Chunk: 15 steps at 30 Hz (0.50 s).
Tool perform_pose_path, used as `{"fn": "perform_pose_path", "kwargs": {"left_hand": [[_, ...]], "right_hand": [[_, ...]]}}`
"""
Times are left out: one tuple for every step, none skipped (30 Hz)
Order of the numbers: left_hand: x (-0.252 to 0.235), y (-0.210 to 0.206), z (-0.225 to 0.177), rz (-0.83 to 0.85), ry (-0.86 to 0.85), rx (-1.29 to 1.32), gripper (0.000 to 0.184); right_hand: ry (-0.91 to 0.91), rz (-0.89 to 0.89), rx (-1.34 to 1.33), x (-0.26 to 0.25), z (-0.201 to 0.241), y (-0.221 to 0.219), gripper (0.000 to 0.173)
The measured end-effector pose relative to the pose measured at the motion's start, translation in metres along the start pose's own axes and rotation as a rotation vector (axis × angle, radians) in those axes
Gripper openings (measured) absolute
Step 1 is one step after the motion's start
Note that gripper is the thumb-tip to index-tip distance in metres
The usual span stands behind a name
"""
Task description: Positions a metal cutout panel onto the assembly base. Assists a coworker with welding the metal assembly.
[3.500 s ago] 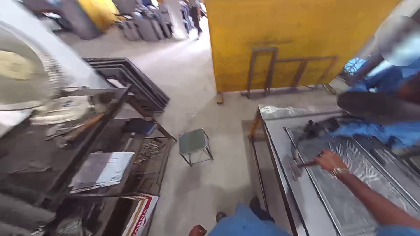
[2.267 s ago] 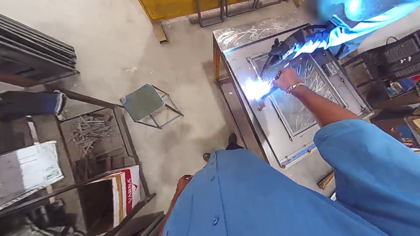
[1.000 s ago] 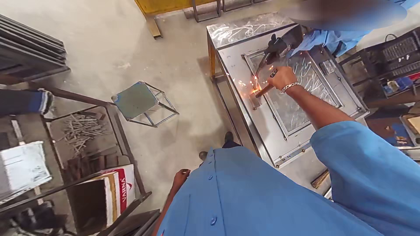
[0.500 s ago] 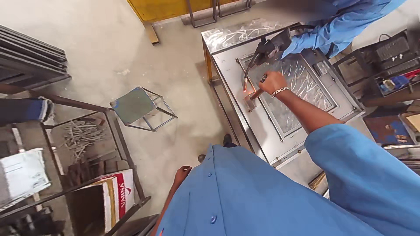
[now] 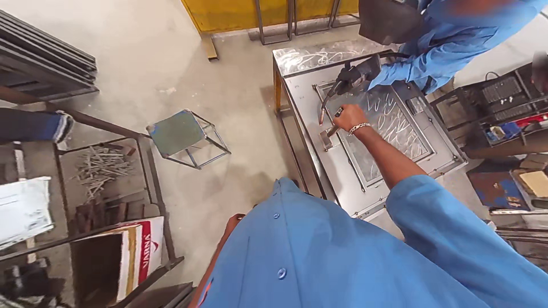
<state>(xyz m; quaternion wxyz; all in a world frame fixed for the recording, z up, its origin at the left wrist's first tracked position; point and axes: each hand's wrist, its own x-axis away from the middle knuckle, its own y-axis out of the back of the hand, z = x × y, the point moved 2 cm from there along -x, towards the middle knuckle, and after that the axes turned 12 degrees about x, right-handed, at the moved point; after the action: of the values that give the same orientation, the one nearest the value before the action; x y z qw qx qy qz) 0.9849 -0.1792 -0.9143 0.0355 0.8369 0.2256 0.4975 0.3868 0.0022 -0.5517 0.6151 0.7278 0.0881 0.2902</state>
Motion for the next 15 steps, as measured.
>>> {"fn": "perform_pose_path", "kwargs": {"left_hand": [[0.000,0.002,0.001,-0.013,-0.004,0.000,0.032],[0.000,0.005,-0.001,-0.015,-0.011,0.014,0.032],[0.000,0.007,-0.005,-0.016,-0.013,0.035,0.033],[0.003,0.010,-0.013,-0.013,-0.013,0.071,0.033],[0.004,0.014,-0.020,-0.011,-0.020,0.097,0.035],[0.005,0.017,-0.027,-0.015,-0.029,0.118,0.036],[0.007,0.019,-0.036,-0.019,-0.038,0.131,0.038],[0.010,0.021,-0.045,-0.020,-0.040,0.133,0.038],[0.013,0.023,-0.053,-0.020,-0.042,0.136,0.037],[0.015,0.024,-0.059,-0.012,-0.041,0.139,0.037],[0.014,0.024,-0.060,-0.002,-0.036,0.132,0.038],[0.008,0.023,-0.056,0.004,-0.037,0.119,0.038],[0.002,0.022,-0.049,0.014,-0.042,0.105,0.038],[-0.004,0.021,-0.039,0.023,-0.049,0.097,0.038],[-0.009,0.019,-0.028,0.023,-0.056,0.081,0.036]], "right_hand": [[-0.014,-0.002,-0.011,-0.003,-0.004,0.001,0.045],[-0.022,-0.009,-0.019,-0.006,-0.008,0.004,0.045],[-0.031,-0.017,-0.030,-0.008,-0.013,0.005,0.045],[-0.042,-0.024,-0.047,-0.010,-0.016,0.004,0.044],[-0.052,-0.025,-0.066,-0.011,-0.019,0.004,0.045],[-0.063,-0.027,-0.082,-0.010,-0.021,0.004,0.044],[-0.071,-0.031,-0.091,-0.010,-0.022,0.004,0.043],[-0.078,-0.035,-0.100,-0.009,-0.023,0.004,0.042],[-0.083,-0.037,-0.104,-0.007,-0.023,0.004,0.042],[-0.088,-0.035,-0.104,-0.005,-0.022,0.004,0.042],[-0.092,-0.032,-0.101,-0.005,-0.021,0.004,0.043],[-0.097,-0.033,-0.092,-0.006,-0.021,0.003,0.044],[-0.101,-0.030,-0.084,-0.007,-0.021,0.003,0.045],[-0.103,-0.026,-0.077,-0.008,-0.022,0.002,0.047],[-0.106,-0.027,-0.075,-0.009,-0.023,0.001,0.048]]}}
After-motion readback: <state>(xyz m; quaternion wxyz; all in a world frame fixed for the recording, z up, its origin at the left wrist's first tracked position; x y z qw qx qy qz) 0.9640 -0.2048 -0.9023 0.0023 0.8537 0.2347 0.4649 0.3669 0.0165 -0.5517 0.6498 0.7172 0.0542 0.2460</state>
